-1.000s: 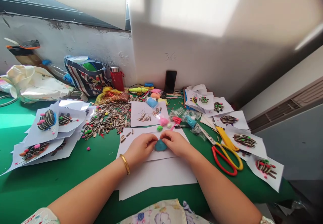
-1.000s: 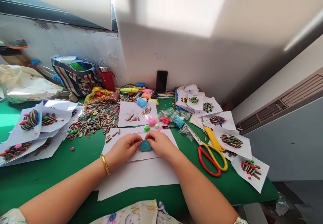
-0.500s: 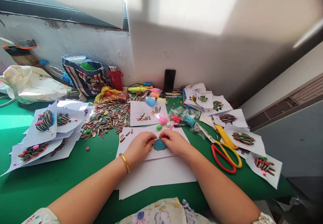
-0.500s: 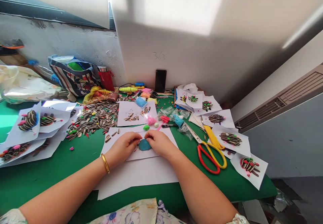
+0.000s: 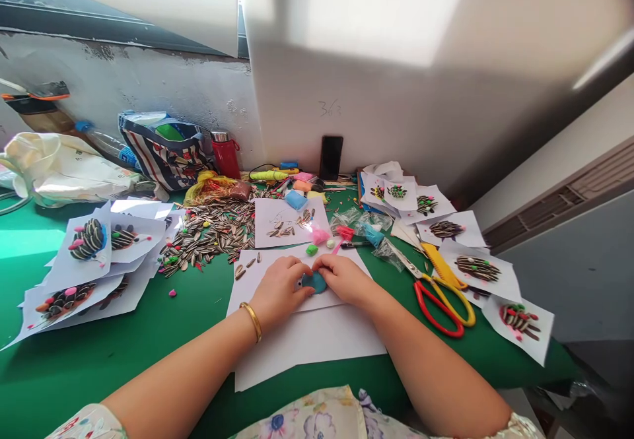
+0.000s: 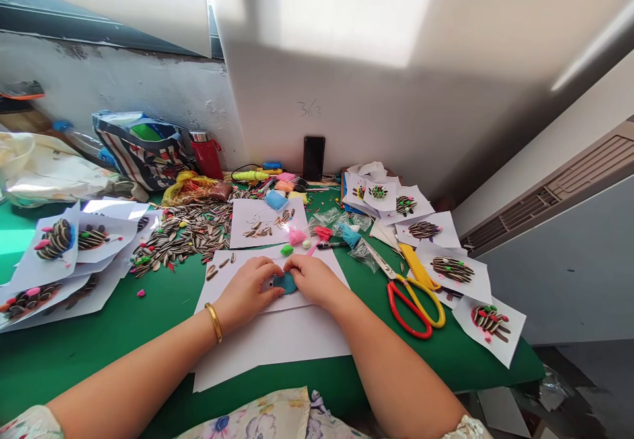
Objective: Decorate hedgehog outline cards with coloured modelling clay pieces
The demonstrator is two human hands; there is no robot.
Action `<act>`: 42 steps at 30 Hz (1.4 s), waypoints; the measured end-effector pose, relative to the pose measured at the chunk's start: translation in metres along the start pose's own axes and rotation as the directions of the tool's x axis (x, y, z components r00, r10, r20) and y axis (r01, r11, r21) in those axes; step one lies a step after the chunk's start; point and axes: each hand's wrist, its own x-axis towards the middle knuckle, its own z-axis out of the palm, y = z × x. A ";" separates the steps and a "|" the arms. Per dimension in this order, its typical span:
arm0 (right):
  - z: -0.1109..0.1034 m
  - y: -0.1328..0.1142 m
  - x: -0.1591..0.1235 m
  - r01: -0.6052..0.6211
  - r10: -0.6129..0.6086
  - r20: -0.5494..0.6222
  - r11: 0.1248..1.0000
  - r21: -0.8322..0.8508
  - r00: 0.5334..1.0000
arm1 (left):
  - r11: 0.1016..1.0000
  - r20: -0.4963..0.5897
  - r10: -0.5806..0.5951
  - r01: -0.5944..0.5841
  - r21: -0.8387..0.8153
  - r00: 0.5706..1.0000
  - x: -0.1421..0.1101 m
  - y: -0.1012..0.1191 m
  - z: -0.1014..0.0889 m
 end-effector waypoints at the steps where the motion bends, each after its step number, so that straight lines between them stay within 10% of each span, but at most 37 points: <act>1: 0.000 0.001 0.000 0.002 -0.002 -0.001 1.000 -0.003 1.000 | 1.000 0.002 -0.004 0.004 0.013 1.000 0.000 0.001 0.000; 14: -0.011 0.005 0.000 -0.072 0.072 -0.054 0.997 0.005 0.996 | 0.999 -0.001 -0.022 0.022 0.036 1.000 0.001 0.005 0.000; 26: -0.029 -0.017 -0.015 -0.023 0.006 -0.044 0.914 -0.404 0.999 | 1.000 -0.011 -0.003 0.004 0.031 1.000 0.001 0.005 -0.001; 42: 0.010 -0.003 -0.036 0.044 -0.093 -0.099 0.908 -0.417 0.991 | 0.998 -0.010 0.020 -0.019 0.053 1.000 -0.002 0.002 0.000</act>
